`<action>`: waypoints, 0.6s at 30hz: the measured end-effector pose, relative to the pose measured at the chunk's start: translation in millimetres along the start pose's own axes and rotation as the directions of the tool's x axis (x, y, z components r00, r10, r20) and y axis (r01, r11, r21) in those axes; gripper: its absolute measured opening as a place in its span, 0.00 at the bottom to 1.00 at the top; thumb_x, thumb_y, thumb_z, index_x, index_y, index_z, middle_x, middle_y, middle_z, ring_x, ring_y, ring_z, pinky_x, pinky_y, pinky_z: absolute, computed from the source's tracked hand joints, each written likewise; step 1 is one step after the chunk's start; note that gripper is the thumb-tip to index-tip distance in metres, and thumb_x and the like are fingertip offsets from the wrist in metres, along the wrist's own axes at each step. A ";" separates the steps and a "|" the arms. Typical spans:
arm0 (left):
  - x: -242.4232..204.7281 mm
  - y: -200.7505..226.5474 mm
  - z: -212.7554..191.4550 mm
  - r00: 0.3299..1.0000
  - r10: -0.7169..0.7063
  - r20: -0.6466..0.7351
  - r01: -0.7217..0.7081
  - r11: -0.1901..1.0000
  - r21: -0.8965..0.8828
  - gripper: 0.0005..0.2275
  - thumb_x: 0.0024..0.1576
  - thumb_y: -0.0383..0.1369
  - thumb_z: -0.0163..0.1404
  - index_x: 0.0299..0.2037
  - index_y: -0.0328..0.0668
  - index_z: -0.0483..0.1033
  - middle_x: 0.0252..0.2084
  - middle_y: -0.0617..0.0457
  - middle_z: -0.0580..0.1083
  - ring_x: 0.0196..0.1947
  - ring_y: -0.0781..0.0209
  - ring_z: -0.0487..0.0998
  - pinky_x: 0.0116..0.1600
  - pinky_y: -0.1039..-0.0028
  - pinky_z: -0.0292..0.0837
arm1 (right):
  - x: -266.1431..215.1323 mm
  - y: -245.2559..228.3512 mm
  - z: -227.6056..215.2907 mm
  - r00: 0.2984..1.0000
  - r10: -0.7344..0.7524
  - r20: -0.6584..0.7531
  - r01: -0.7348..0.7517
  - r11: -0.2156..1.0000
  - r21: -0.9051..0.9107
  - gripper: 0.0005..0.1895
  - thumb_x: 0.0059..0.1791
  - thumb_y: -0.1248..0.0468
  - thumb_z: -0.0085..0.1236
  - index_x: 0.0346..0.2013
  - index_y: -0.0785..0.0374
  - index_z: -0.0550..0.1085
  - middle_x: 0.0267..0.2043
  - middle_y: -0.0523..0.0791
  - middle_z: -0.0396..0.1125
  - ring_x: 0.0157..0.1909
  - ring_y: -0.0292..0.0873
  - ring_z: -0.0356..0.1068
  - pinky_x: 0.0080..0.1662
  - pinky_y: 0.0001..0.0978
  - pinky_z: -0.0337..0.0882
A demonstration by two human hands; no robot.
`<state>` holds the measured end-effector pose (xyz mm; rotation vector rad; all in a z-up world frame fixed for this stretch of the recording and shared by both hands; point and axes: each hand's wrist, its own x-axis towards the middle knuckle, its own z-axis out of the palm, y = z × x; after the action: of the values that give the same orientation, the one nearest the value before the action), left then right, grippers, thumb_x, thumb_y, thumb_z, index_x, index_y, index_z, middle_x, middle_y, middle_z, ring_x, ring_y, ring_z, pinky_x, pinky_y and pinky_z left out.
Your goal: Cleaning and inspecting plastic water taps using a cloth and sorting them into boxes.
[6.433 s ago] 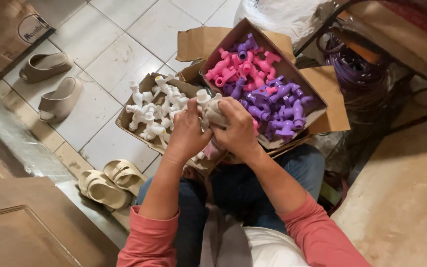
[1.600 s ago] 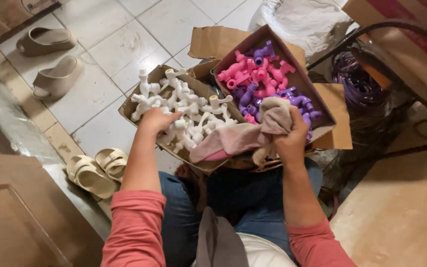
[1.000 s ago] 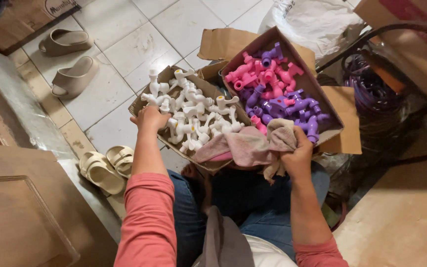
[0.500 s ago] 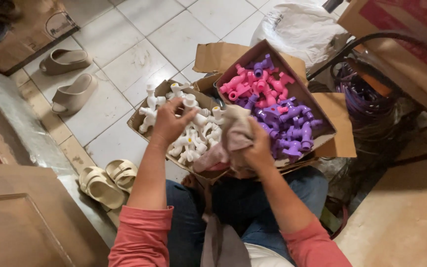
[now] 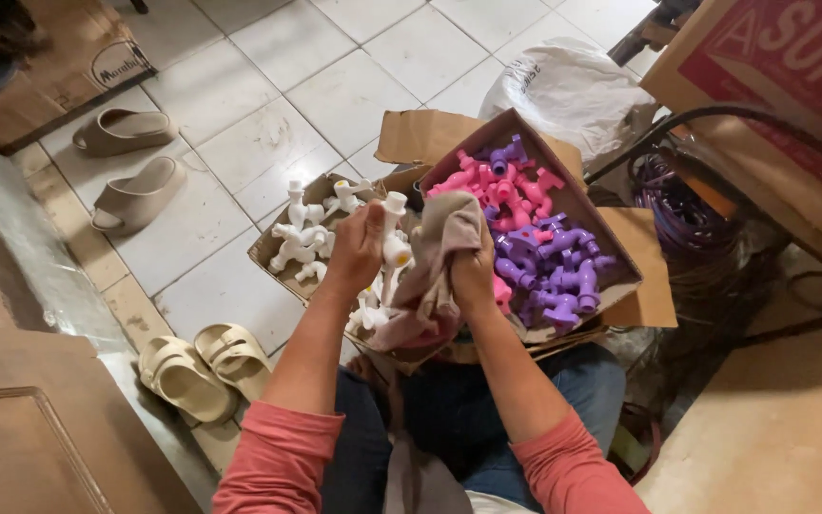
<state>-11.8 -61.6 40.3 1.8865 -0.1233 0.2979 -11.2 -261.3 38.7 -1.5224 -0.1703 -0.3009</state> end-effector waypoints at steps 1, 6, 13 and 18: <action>-2.0 10.2 4.9 1.000 -0.005 -0.002 0.005 1.000 -0.006 0.25 0.70 0.50 0.30 0.33 0.42 0.74 0.29 0.40 0.73 0.35 0.45 0.76 0.50 0.58 0.70 | -2.4 -16.6 10.6 1.000 0.003 0.004 -0.003 1.000 -0.006 0.11 0.50 0.63 0.43 0.45 0.59 0.70 0.42 0.48 0.68 0.45 0.44 0.65 0.53 0.47 0.70; -9.7 66.6 6.8 0.975 -0.146 0.170 0.169 0.977 -0.133 0.32 0.70 0.51 0.28 0.28 0.34 0.78 0.29 0.38 0.78 0.34 0.58 0.73 0.49 0.58 0.71 | 19.0 -52.7 17.0 0.889 -0.336 0.312 0.391 0.910 -0.135 0.14 0.44 0.68 0.54 0.44 0.58 0.77 0.47 0.46 0.70 0.47 0.49 0.72 0.51 0.38 0.71; -14.2 47.3 9.8 0.936 -0.241 0.256 0.298 0.929 -0.218 0.34 0.69 0.56 0.27 0.24 0.43 0.79 0.23 0.55 0.75 0.29 0.61 0.74 0.46 0.70 0.73 | 18.6 -28.7 0.2 0.894 -0.360 0.266 0.399 0.910 -0.110 0.14 0.43 0.68 0.55 0.43 0.63 0.74 0.44 0.50 0.69 0.44 0.52 0.70 0.49 0.41 0.70; -6.0 18.8 11.0 0.939 -0.330 0.098 0.341 0.854 -0.392 0.32 0.68 0.57 0.29 0.27 0.42 0.77 0.25 0.55 0.72 0.30 0.61 0.72 0.47 0.71 0.72 | -29.8 2.0 2.3 0.940 -0.246 0.235 0.274 0.957 -0.093 0.24 0.40 0.69 0.53 0.51 0.67 0.74 0.45 0.54 0.70 0.46 0.53 0.71 0.55 0.46 0.70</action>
<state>-20.3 -78.5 52.6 1.4641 0.1222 0.0008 -38.7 -256.4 28.2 -1.6581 -0.5425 -0.3571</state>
